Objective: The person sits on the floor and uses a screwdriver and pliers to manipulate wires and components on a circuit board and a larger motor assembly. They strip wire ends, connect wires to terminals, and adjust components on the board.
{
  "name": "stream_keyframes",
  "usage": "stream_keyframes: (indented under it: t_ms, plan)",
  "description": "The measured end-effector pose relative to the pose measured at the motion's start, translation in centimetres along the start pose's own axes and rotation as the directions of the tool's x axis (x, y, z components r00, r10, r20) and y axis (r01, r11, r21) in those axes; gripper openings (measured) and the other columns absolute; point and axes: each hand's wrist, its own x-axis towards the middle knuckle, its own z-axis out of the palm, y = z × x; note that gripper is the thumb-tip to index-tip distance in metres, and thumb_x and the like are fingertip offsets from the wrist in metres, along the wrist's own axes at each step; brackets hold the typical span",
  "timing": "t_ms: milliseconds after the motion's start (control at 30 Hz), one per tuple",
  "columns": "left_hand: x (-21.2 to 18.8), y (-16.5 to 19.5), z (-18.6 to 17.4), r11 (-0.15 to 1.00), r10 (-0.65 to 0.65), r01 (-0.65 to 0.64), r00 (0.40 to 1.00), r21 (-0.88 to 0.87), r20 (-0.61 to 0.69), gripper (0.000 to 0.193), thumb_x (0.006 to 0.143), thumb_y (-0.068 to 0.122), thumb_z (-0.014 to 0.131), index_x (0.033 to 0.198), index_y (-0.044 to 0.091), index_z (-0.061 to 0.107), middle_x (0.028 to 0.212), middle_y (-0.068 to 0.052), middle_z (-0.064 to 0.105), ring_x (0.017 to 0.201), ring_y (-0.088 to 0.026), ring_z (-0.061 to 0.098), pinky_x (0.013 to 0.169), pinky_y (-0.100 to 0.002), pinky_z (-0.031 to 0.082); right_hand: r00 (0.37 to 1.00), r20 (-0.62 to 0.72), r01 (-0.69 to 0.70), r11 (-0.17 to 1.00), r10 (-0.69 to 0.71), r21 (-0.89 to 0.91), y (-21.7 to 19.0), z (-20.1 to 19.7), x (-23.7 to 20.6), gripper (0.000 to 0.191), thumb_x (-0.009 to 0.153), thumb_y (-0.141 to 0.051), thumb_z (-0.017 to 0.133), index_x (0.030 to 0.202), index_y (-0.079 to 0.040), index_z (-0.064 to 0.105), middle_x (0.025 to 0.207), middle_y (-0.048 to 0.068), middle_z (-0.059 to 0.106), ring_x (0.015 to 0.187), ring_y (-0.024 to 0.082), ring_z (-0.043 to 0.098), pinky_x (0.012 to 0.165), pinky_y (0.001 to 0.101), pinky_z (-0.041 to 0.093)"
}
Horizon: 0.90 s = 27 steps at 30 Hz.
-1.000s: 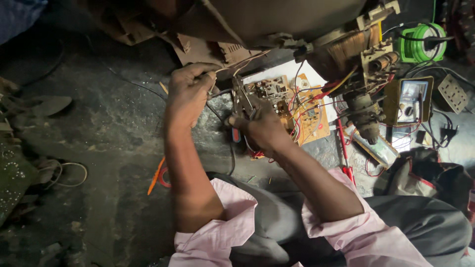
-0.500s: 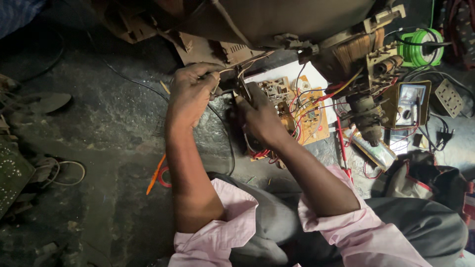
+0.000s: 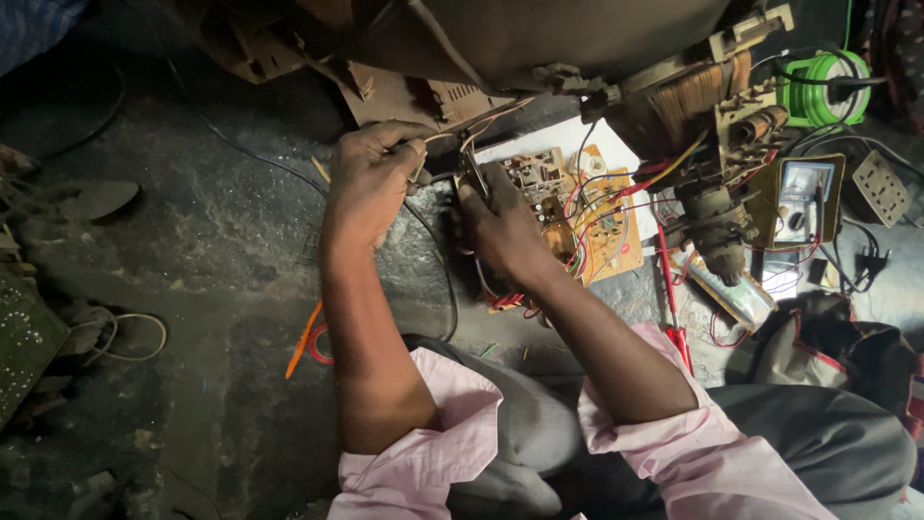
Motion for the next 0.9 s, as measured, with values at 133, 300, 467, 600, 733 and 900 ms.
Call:
stream_keyframes:
  t_ms: [133, 300, 467, 600, 733, 900]
  plan:
    - [-0.1, 0.2, 0.2, 0.999, 0.047, -0.047, 0.999, 0.009, 0.022, 0.015, 0.094, 0.002, 0.066, 0.105, -0.001, 0.077, 0.087, -0.005, 0.073, 0.069, -0.008, 0.065, 0.060, -0.023, 0.050, 1.000, -0.005, 0.016, 1.000, -0.016, 0.008, 0.9, -0.1, 0.4, 0.029, 0.104, -0.031, 0.054, 0.112, -0.003, 0.055, 0.079, 0.007, 0.065, 0.071, 0.015, 0.061, 0.066, 0.0367, 0.052]
    - [-0.7, 1.2, -0.5, 0.965, -0.183, 0.200, 0.977, 0.168, -0.112, 0.019, 0.095, 0.007, 0.063, 0.107, 0.008, 0.077, 0.082, -0.004, 0.072, 0.066, -0.009, 0.063, 0.055, -0.025, 0.048, 0.983, -0.152, 0.071, 0.978, -0.101, -0.196, 1.3, -0.4, 1.2, 0.036, 0.109, -0.039, 0.056, 0.108, -0.003, 0.062, 0.079, 0.009, 0.062, 0.070, 0.019, 0.057, 0.067, 0.0381, 0.047]
    - [-1.5, 0.3, -3.7, 0.879, 0.032, 0.126, 0.946, 0.460, -0.321, 0.018, 0.093, 0.011, 0.067, 0.106, 0.014, 0.080, 0.095, -0.003, 0.077, 0.074, -0.015, 0.072, 0.065, -0.031, 0.052, 0.970, 0.121, -0.210, 0.977, 0.212, -0.025, 0.9, -1.1, -2.9, 0.033, 0.093, -0.038, 0.064, 0.107, -0.008, 0.060, 0.068, 0.002, 0.058, 0.057, 0.013, 0.051, 0.051, 0.0336, 0.042]
    - [-2.5, -0.6, -6.5, 0.624, 0.027, 0.247, 0.941, 0.742, -0.336, 0.022, 0.086, 0.010, 0.070, 0.104, 0.011, 0.082, 0.105, -0.015, 0.077, 0.091, -0.029, 0.075, 0.081, -0.039, 0.057, 0.936, 0.298, -0.237, 0.960, 0.185, 0.148, 2.9, -2.7, -8.4, 0.030, 0.097, -0.032, 0.065, 0.103, -0.002, 0.063, 0.065, 0.000, 0.050, 0.056, 0.013, 0.046, 0.049, 0.0311, 0.037]
    - [-3.4, -0.1, -6.6, 0.277, 0.024, 0.414, 0.899, 0.867, -0.437, 0.043, 0.072, 0.038, 0.089, 0.099, 0.007, 0.078, 0.104, -0.019, 0.073, 0.096, -0.041, 0.068, 0.076, -0.053, 0.050, 0.947, 0.275, -0.200, 0.974, 0.165, 0.104, 6.5, -5.5, -12.2, 0.026, 0.097, -0.027, 0.066, 0.105, -0.002, 0.069, 0.075, -0.002, 0.054, 0.068, 0.011, 0.051, 0.057, 0.0293, 0.041]
    - [0.1, -1.7, -0.1, 0.824, 0.074, 0.083, 0.965, 0.560, -0.252, 0.039, 0.087, 0.030, 0.079, 0.120, 0.011, 0.073, 0.115, -0.010, 0.077, 0.094, -0.028, 0.077, 0.085, -0.041, 0.055, 0.899, 0.261, -0.382, 0.921, 0.352, 0.073, 10.2, -9.6, -16.7, 0.029, 0.092, -0.025, 0.067, 0.112, -0.004, 0.068, 0.085, 0.006, 0.072, 0.079, 0.014, 0.059, 0.068, 0.0269, 0.045]
